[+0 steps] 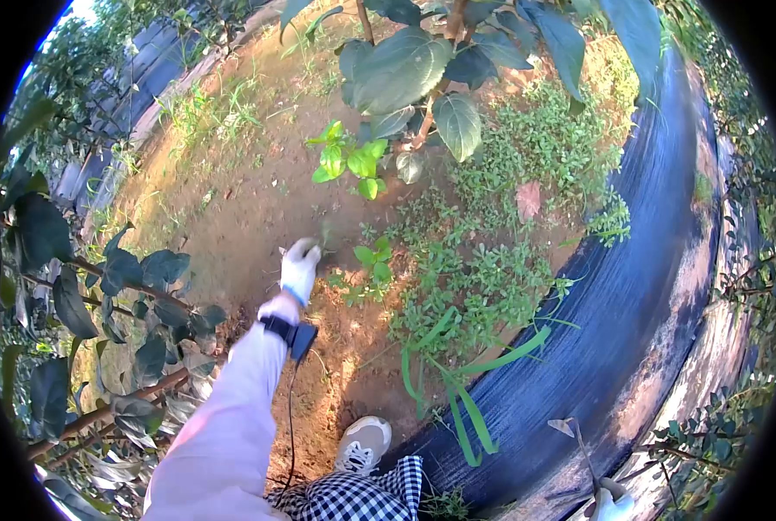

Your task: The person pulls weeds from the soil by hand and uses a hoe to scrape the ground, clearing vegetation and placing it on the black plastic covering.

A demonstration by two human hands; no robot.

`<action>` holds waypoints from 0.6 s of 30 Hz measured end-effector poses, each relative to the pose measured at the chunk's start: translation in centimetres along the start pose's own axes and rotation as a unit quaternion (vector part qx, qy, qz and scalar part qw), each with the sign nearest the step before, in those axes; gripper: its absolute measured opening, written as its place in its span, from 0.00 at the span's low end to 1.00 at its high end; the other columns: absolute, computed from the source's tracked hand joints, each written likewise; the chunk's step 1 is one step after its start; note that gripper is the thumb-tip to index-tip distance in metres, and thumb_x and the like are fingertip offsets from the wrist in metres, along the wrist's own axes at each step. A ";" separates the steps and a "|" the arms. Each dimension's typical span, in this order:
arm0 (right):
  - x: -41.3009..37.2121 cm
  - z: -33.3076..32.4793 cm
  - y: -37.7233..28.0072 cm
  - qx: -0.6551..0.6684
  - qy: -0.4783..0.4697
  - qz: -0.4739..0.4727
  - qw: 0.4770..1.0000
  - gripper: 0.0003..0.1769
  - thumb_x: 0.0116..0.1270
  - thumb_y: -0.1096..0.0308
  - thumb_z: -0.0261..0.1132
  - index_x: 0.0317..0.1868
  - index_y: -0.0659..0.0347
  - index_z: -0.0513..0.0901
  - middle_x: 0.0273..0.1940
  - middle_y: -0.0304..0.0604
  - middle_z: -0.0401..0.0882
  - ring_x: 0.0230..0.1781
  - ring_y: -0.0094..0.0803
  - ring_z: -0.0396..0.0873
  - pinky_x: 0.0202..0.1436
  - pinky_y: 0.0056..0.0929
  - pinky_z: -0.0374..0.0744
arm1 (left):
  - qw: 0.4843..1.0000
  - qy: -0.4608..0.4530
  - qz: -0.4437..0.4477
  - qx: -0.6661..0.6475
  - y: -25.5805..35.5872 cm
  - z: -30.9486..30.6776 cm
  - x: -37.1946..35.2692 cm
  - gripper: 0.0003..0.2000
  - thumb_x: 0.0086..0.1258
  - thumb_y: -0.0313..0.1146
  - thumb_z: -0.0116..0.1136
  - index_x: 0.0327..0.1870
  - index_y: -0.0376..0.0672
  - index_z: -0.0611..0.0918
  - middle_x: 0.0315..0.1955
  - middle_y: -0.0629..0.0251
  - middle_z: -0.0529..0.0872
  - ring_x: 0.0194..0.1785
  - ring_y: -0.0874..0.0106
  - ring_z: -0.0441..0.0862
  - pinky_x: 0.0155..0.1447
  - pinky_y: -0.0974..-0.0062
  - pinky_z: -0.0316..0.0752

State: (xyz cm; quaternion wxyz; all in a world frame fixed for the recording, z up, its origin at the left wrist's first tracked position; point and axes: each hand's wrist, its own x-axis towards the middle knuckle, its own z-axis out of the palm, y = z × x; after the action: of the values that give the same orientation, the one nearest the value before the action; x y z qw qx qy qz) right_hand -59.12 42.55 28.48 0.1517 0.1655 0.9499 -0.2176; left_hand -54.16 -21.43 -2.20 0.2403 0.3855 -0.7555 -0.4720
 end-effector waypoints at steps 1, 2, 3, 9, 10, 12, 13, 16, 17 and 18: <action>0.1 0.1 0.3 0.016 0.000 0.012 1.000 0.13 0.65 0.65 0.62 0.43 0.64 0.86 0.24 0.29 0.71 0.24 0.19 0.64 0.28 0.22 0.64 | 0.979 -0.023 -0.160 -0.121 0.3 -0.3 -2.2 0.11 0.64 0.25 0.56 0.47 0.35 0.81 0.31 0.68 0.82 0.34 0.79 0.77 0.39 0.77 0.76; 0.1 0.1 0.4 0.030 0.000 0.024 0.999 0.13 0.65 0.65 0.62 0.43 0.64 0.86 0.24 0.30 0.71 0.24 0.19 0.64 0.28 0.22 0.64 | 0.975 -0.112 -0.177 -0.075 1.5 -1.2 -4.0 0.13 0.63 0.24 0.57 0.50 0.38 0.79 0.32 0.67 0.81 0.37 0.76 0.78 0.41 0.76 0.76; -1.1 0.3 -3.6 0.016 0.010 0.054 0.998 0.14 0.65 0.65 0.61 0.44 0.64 0.86 0.23 0.30 0.71 0.24 0.20 0.64 0.28 0.23 0.64 | 0.991 -0.098 -0.078 0.047 1.7 -0.9 -5.8 0.14 0.62 0.24 0.57 0.49 0.39 0.80 0.33 0.65 0.82 0.39 0.73 0.80 0.43 0.75 0.77; -1.1 0.1 -3.1 0.002 -0.005 0.011 1.000 0.15 0.67 0.64 0.60 0.47 0.63 0.86 0.21 0.31 0.70 0.22 0.20 0.64 0.26 0.23 0.63 | 0.931 -0.076 0.181 0.308 1.6 1.8 -6.6 0.15 0.57 0.21 0.61 0.47 0.43 0.82 0.37 0.60 0.83 0.42 0.64 0.83 0.47 0.73 0.78; -0.8 0.1 -2.8 0.003 -0.008 0.003 1.000 0.15 0.67 0.65 0.60 0.47 0.63 0.86 0.20 0.30 0.70 0.21 0.19 0.63 0.25 0.22 0.62 | 0.934 -0.088 0.165 0.306 0.4 2.1 -6.1 0.16 0.57 0.21 0.62 0.47 0.42 0.82 0.38 0.60 0.84 0.42 0.63 0.83 0.47 0.73 0.78; -0.6 0.3 -2.1 0.030 -0.003 -0.005 1.000 0.14 0.68 0.66 0.58 0.48 0.63 0.86 0.20 0.29 0.69 0.21 0.18 0.63 0.25 0.21 0.61 | 0.996 -0.069 0.033 0.052 -0.3 2.2 -5.9 0.15 0.58 0.19 0.59 0.47 0.42 0.81 0.41 0.60 0.85 0.40 0.63 0.83 0.44 0.71 0.78; -0.7 0.2 -1.9 0.041 -0.015 0.007 0.999 0.14 0.68 0.67 0.58 0.47 0.64 0.86 0.20 0.29 0.69 0.21 0.18 0.63 0.25 0.21 0.61 | 0.996 -0.062 -0.027 -0.052 -0.8 2.0 -6.0 0.14 0.59 0.18 0.59 0.47 0.42 0.81 0.41 0.59 0.85 0.39 0.63 0.83 0.43 0.71 0.78; -1.1 -0.2 -1.6 0.010 -0.026 0.006 1.000 0.14 0.68 0.67 0.58 0.48 0.65 0.85 0.21 0.30 0.70 0.22 0.19 0.64 0.26 0.22 0.64 | 0.995 -0.078 -0.065 0.013 1.3 0.5 -6.9 0.16 0.58 0.27 0.65 0.48 0.43 0.80 0.48 0.52 0.81 0.46 0.59 0.82 0.51 0.66 0.77; -0.9 -0.5 -0.3 -0.007 -0.015 -0.009 1.000 0.14 0.68 0.67 0.58 0.48 0.65 0.85 0.22 0.31 0.70 0.22 0.19 0.64 0.26 0.22 0.64 | 0.988 -0.089 -0.023 0.126 1.6 0.7 -7.2 0.18 0.57 0.30 0.67 0.49 0.43 0.80 0.51 0.50 0.80 0.49 0.58 0.81 0.54 0.64 0.76; -0.4 -0.3 0.2 -0.019 -0.006 -0.031 0.999 0.15 0.68 0.67 0.58 0.48 0.66 0.85 0.23 0.31 0.71 0.22 0.20 0.65 0.27 0.22 0.65 | 0.966 -0.090 0.019 0.240 2.2 0.8 -7.0 0.20 0.55 0.34 0.69 0.50 0.44 0.80 0.54 0.49 0.78 0.52 0.56 0.80 0.56 0.63 0.76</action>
State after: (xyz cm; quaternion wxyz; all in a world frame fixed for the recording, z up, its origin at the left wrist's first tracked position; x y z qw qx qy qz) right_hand -58.75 42.78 28.82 0.1535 0.1319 0.9577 -0.2047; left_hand -51.41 -14.74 -0.57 0.0806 0.3729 -0.8726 -0.3052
